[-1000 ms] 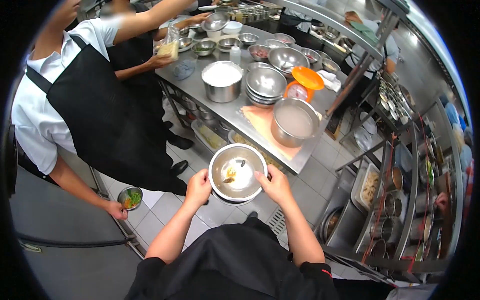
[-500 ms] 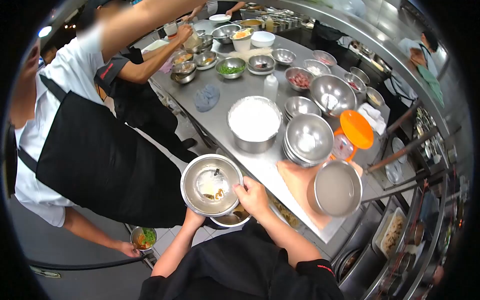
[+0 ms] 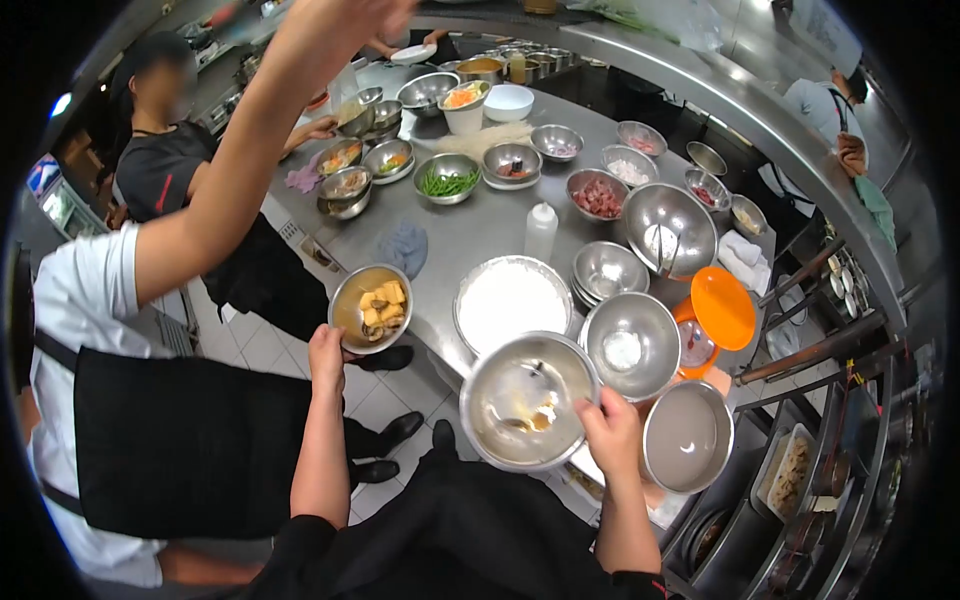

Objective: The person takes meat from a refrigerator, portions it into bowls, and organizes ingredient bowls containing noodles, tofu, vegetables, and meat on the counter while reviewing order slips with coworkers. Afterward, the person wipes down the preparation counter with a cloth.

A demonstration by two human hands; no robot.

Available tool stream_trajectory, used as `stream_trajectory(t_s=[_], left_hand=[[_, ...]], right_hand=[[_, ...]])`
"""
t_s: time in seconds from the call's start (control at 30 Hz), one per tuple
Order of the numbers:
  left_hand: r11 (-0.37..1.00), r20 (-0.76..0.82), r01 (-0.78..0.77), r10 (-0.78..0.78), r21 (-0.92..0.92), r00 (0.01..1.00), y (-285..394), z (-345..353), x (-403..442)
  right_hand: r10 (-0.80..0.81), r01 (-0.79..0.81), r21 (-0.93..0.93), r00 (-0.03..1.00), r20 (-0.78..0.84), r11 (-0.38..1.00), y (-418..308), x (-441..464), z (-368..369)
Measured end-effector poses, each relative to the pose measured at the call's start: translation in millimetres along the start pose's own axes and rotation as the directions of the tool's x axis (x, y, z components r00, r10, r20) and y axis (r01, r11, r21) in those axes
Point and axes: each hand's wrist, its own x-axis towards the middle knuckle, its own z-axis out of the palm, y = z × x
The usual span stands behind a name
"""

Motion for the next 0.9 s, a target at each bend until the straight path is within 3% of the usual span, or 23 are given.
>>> stream_trajectory(t_s=[0.07,0.1,0.17,0.27,0.33,0.37,0.5,0.77,0.83,0.9], left_hand=[[0.998,-0.005,-0.028,0.027,-0.061,1.0,0.4,-3.9,39.7],[0.997,-0.026,-0.025,0.024,-0.07,0.999,-7.8,-7.6,64.6],[0.997,-0.047,-0.019,0.015,-0.078,0.999,-19.8,-14.8,110.5],[0.998,0.03,0.065,-0.064,-0.024,0.998,-33.8,-23.1,163.6],[0.99,0.03,0.134,-0.135,0.035,0.99,-44.7,-29.7,196.7],[0.986,0.056,0.165,-0.163,-0.025,0.985,-49.1,-34.9,209.0],[0.987,0.095,0.162,-0.162,0.007,0.982,-54.8,-46.7,241.9],[0.985,0.073,0.165,-0.169,0.054,0.983,-44.6,-61.6,256.4],[0.983,0.056,0.149,-0.144,-0.108,0.988,-27.6,-67.9,261.7],[0.985,0.055,0.116,-0.11,-0.124,0.992,0.0,-75.4,267.4]], right_hand=[[0.103,-0.1,0.073,0.994,-0.03,0.992,-10.1,-4.7,3.6],[0.061,-0.059,0.03,0.996,-0.064,0.998,13.6,-3.4,2.7],[0.112,-0.095,0.133,0.986,-0.124,0.987,13.3,-3.7,16.6],[0.108,-0.065,0.183,0.965,-0.237,0.981,0.7,4.5,56.1],[0.142,-0.094,0.211,0.963,-0.228,0.973,-6.5,11.7,83.4],[0.179,-0.124,0.242,0.959,-0.22,0.962,-11.6,15.3,95.2],[0.175,-0.151,0.115,0.954,-0.243,0.982,-26.7,32.3,143.2],[0.202,-0.185,0.154,0.974,-0.105,0.971,-38.2,86.3,207.2],[0.196,-0.184,0.168,0.979,-0.057,0.968,-29.7,102.7,222.7],[0.195,-0.195,0.163,0.981,0.019,0.967,-37.9,119.9,239.5]])
